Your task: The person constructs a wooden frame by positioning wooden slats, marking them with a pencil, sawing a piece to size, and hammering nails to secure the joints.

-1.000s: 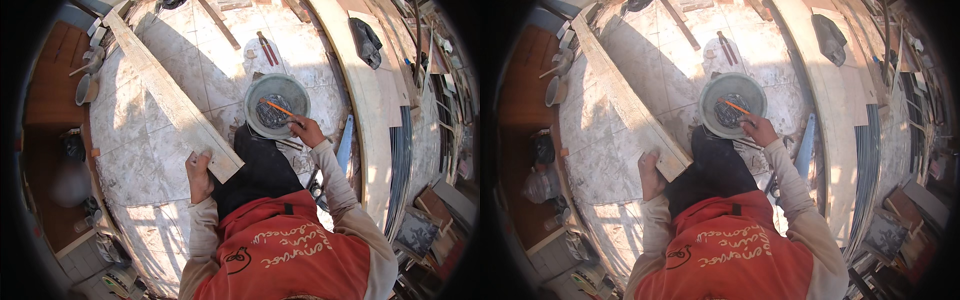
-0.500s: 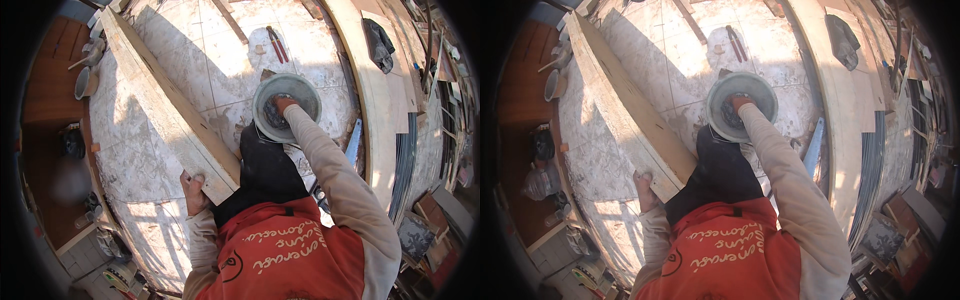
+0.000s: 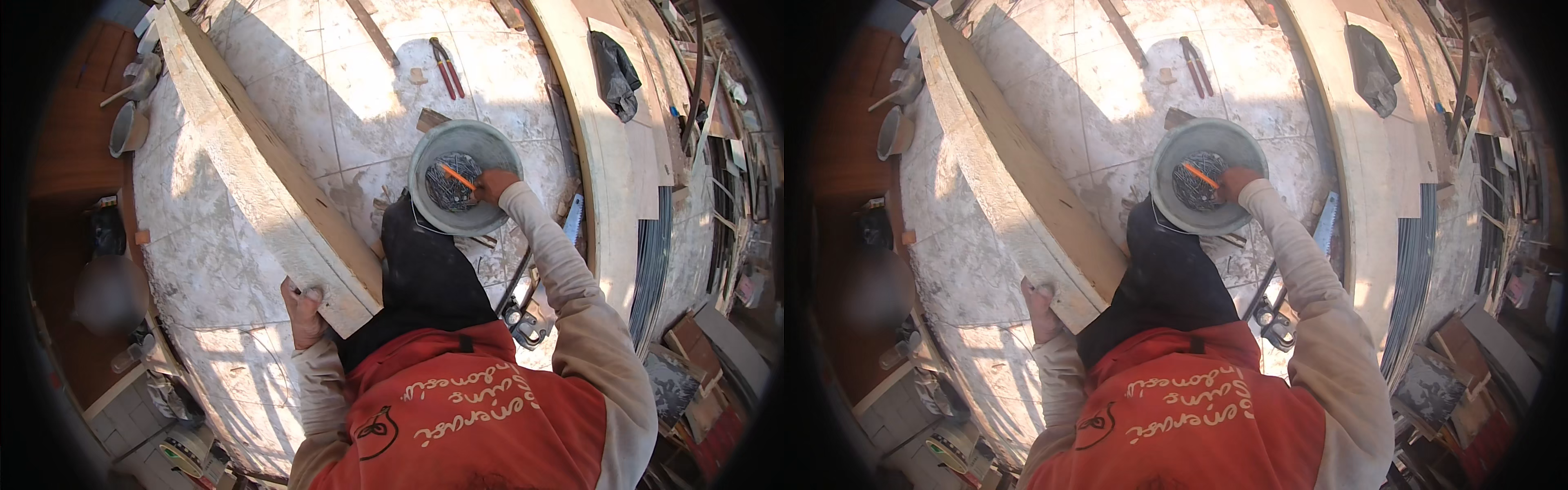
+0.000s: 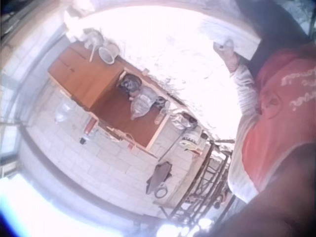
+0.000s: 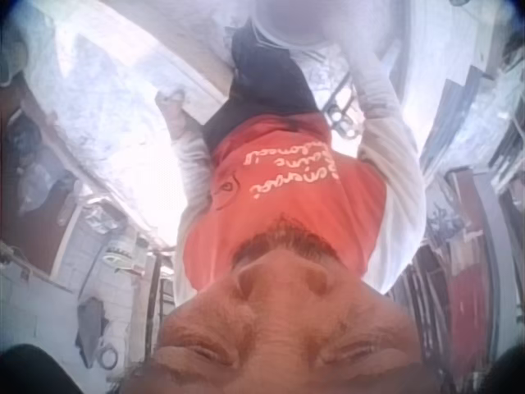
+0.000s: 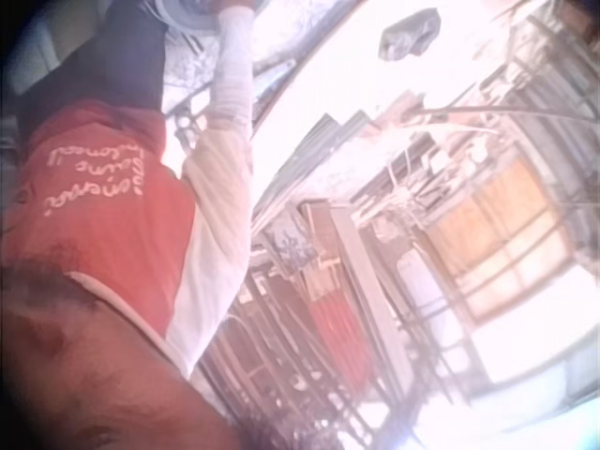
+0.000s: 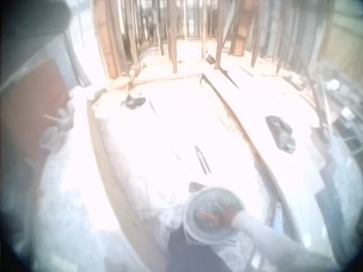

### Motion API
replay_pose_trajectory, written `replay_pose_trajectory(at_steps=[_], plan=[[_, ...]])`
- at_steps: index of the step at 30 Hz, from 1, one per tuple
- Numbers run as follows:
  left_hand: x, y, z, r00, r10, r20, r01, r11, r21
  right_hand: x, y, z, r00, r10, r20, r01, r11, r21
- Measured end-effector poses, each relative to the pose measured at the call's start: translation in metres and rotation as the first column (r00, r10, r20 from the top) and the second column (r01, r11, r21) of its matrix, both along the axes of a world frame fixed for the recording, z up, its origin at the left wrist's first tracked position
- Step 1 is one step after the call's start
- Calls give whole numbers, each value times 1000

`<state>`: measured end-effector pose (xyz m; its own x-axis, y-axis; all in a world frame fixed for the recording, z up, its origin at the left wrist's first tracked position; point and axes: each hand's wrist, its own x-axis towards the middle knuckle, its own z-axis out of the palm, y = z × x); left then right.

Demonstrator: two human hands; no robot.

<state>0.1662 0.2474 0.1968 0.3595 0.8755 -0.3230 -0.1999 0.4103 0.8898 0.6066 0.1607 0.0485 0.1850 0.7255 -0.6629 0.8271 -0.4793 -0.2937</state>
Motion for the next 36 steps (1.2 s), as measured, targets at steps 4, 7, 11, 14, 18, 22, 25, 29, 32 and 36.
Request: replay_pose_trajectory(at_steps=[4,7,11,14,18,22,25,29,32,36], plan=[[2,0,1,999,-37,15,37,999,-1,-16,6,21,979,159,126,-140,979,-145],[-2,-1,-6,999,29,-43,-28,1000,13,-27,21,20,939,297,171,-247,933,-261],[2,5,0,998,-25,-49,26,1000,16,-17,36,-44,964,107,245,-99,994,-46],[0,8,-5,997,-37,-64,38,999,15,-12,63,-83,961,-272,40,264,954,140],[6,12,-4,997,-64,-52,65,998,8,-10,75,-110,951,-287,118,274,955,114],[-9,12,-12,996,-52,-74,52,999,4,-25,84,-87,975,-156,157,147,987,70],[-13,9,-19,996,37,-77,-37,999,-1,-5,73,-93,991,45,129,-39,998,-45],[-25,8,-30,990,53,-128,-53,999,5,0,69,-88,958,160,237,-98,963,-252],[-21,7,-30,990,64,-126,-64,998,4,-1,69,-89,925,-141,354,150,989,1],[-22,10,-33,995,37,-94,-37,999,5,-2,71,-96,919,-353,176,337,935,113]])
